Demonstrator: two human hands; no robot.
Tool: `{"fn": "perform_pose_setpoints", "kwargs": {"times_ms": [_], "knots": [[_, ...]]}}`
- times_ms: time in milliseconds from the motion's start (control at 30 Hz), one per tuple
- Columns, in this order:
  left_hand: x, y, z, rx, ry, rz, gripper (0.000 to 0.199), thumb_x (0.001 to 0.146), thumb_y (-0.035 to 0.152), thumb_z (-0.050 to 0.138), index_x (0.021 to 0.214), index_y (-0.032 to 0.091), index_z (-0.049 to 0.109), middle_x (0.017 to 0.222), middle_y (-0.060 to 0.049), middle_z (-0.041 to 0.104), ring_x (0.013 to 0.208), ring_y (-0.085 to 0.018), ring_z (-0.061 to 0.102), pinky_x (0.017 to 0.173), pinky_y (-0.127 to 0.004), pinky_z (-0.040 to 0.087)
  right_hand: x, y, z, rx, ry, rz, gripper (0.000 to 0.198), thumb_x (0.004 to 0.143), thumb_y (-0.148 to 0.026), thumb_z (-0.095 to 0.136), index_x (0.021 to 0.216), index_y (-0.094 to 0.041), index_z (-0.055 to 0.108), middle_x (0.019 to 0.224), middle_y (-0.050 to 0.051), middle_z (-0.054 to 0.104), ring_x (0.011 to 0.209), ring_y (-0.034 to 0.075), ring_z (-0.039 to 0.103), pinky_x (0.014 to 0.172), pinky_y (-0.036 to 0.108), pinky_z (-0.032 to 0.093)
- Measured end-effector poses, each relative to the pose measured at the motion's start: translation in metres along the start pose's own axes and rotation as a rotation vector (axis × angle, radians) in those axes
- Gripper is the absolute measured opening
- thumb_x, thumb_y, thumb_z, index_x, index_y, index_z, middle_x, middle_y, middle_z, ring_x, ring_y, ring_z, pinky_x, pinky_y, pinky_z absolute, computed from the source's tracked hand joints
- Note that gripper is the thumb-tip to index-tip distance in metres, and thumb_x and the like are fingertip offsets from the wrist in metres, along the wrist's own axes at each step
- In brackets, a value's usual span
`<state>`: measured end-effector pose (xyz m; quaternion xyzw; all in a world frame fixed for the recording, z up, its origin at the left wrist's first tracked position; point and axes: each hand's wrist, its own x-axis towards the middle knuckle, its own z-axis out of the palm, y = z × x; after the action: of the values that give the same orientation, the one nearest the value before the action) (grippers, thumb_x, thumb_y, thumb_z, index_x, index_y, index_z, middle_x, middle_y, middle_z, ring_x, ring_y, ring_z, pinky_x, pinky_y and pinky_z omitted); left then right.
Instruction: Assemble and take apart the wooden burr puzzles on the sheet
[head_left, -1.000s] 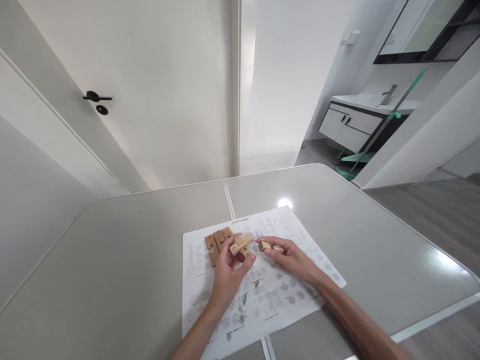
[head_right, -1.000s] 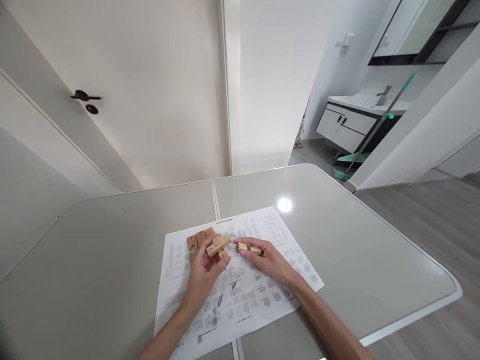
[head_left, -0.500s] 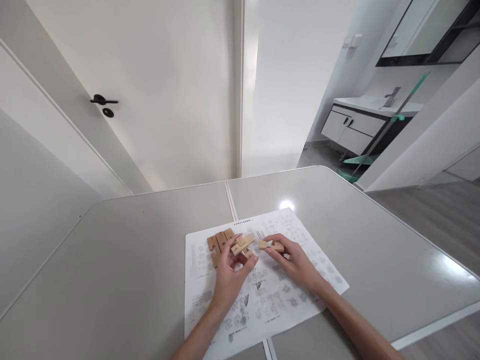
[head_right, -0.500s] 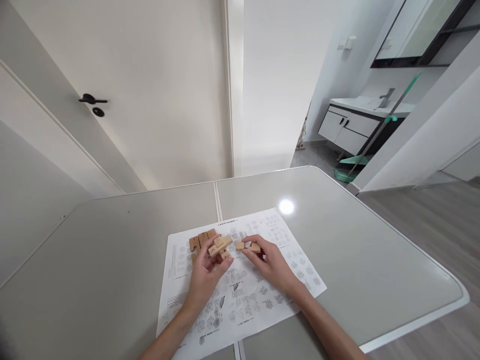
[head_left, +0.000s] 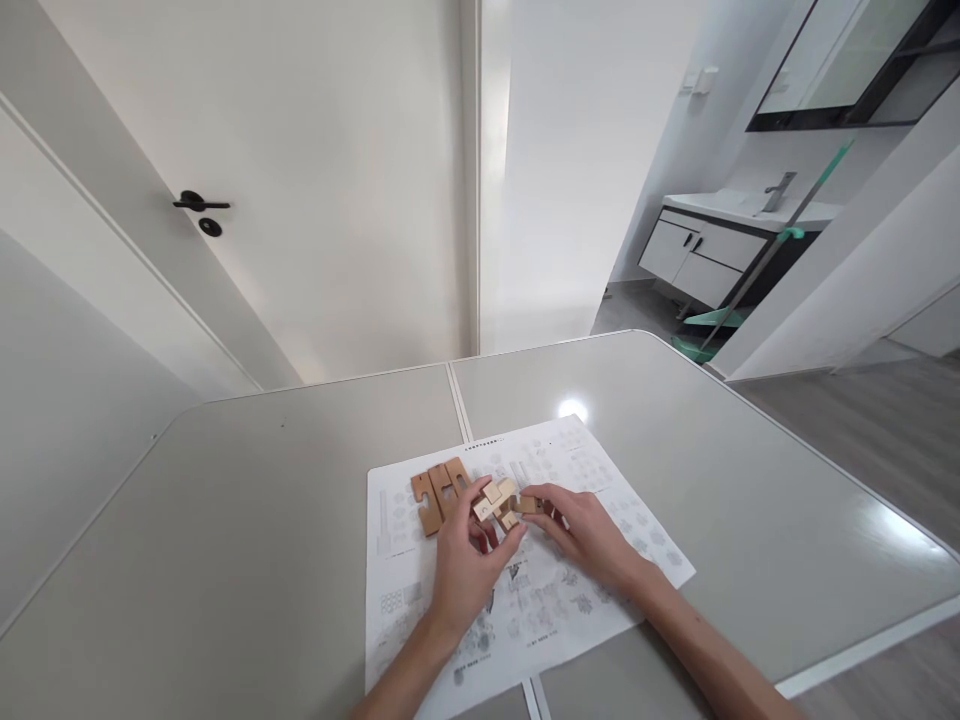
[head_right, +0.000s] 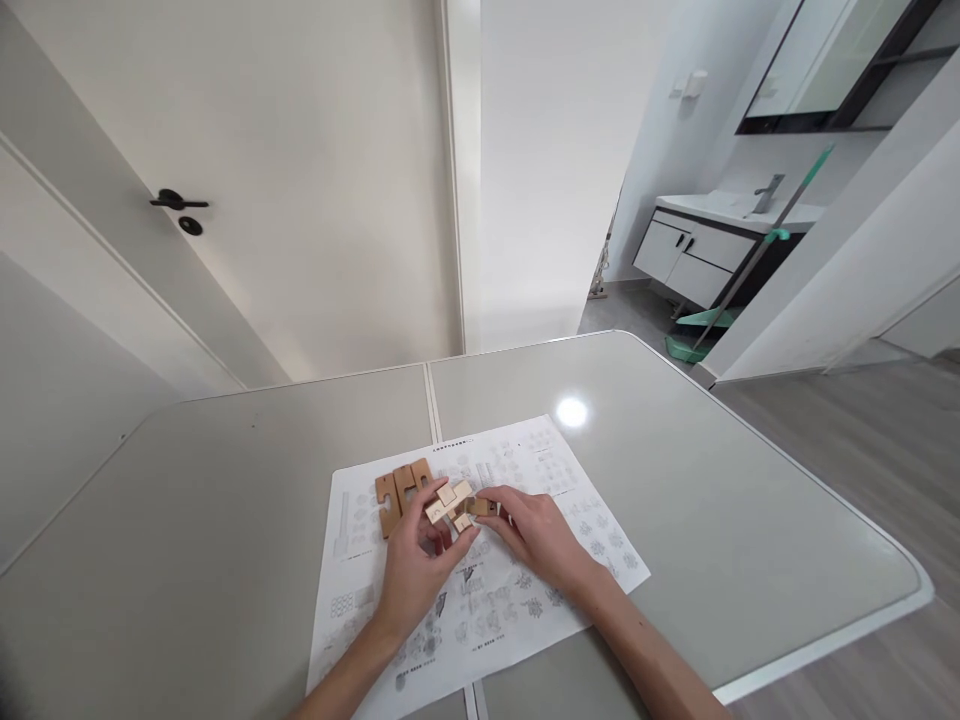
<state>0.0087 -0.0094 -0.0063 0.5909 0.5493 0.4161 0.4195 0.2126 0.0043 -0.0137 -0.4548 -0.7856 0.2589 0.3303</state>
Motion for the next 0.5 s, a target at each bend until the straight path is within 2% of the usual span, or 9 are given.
{"fn": "perform_pose_setpoints", "kwargs": {"times_ms": [133,300,500], "knots": [[0.0007,-0.0018,-0.0007,0.016,-0.042,0.008,0.063,0.082,0.044,0.078,0.139,0.027,0.056,0.094,-0.002,0.067,0.061,-0.013,0.054,0.061,-0.028,0.053,-0.0009,-0.0024,-0.0003,-0.031,0.029,-0.096,0.024,0.109,-0.035,0.045,0.127,-0.026,0.059,0.093,0.005,0.071,0.068,0.018,0.063,0.062,0.029,0.047],[0.0001,-0.001,-0.0017,0.037,-0.118,0.034,0.064,0.083,0.041,0.078,0.141,0.028,0.056,0.092,-0.001,0.067,0.064,-0.014,0.057,0.064,-0.028,0.054,-0.0017,-0.0027,-0.0007,-0.008,0.013,-0.07,0.025,0.108,-0.03,0.049,0.131,-0.026,0.056,0.099,0.005,0.074,0.07,0.018,0.066,0.065,0.029,0.049],[-0.0001,-0.0033,-0.0017,0.082,-0.139,0.016,0.069,0.08,0.048,0.082,0.141,0.03,0.057,0.094,-0.001,0.068,0.065,-0.014,0.055,0.066,-0.029,0.054,-0.0011,-0.0015,-0.0039,0.027,-0.001,-0.075,0.022,0.107,-0.029,0.05,0.127,-0.029,0.061,0.096,0.004,0.071,0.065,0.016,0.06,0.062,0.028,0.045]]}}
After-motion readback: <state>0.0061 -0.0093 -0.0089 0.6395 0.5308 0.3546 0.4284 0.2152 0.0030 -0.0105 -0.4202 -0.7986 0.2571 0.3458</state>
